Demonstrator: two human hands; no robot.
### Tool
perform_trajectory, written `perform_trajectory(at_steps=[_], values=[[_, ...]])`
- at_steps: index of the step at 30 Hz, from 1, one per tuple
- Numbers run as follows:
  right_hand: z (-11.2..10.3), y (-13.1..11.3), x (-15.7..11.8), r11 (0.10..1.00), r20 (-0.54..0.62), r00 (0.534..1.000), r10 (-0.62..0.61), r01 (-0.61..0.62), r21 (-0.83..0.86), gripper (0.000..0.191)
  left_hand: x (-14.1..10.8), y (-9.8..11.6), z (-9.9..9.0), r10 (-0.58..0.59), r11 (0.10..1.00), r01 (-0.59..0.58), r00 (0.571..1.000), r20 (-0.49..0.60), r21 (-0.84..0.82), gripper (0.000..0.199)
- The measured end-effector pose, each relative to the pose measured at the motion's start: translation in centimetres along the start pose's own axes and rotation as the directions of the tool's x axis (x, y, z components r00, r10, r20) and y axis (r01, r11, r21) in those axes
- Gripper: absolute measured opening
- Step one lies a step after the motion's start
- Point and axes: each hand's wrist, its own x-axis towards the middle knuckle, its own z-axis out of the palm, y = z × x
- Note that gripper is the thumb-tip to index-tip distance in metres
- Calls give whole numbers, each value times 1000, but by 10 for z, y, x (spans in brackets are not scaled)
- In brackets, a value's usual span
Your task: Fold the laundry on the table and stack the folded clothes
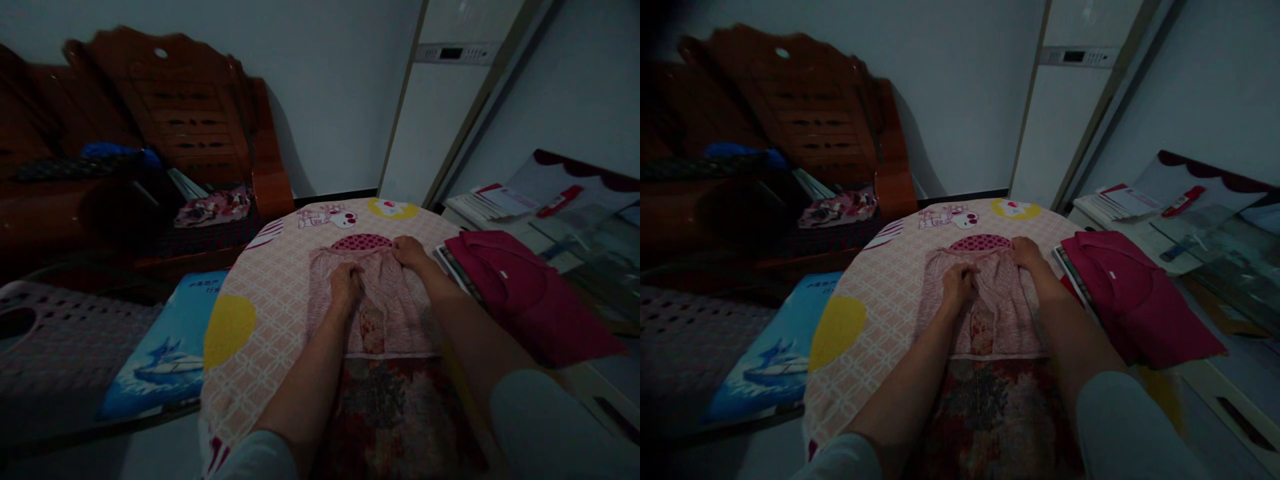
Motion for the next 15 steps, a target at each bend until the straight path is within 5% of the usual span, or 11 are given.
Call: perform_trajectory(at_steps=[7, 11, 15], values=[[10, -10, -6, 990, -105, 989, 100, -110, -85, 31, 0, 2, 0, 174, 970, -190, 978, 116, 149, 34], [14, -10, -8, 989, -88, 991, 99, -108, -97, 34, -2, 2, 0, 145, 914, -190, 978, 148, 360, 31], [11, -18, -18, 992, -219, 971, 95, -111, -63, 35, -4, 4, 0, 123, 889, -167, 984, 127, 426, 30]])
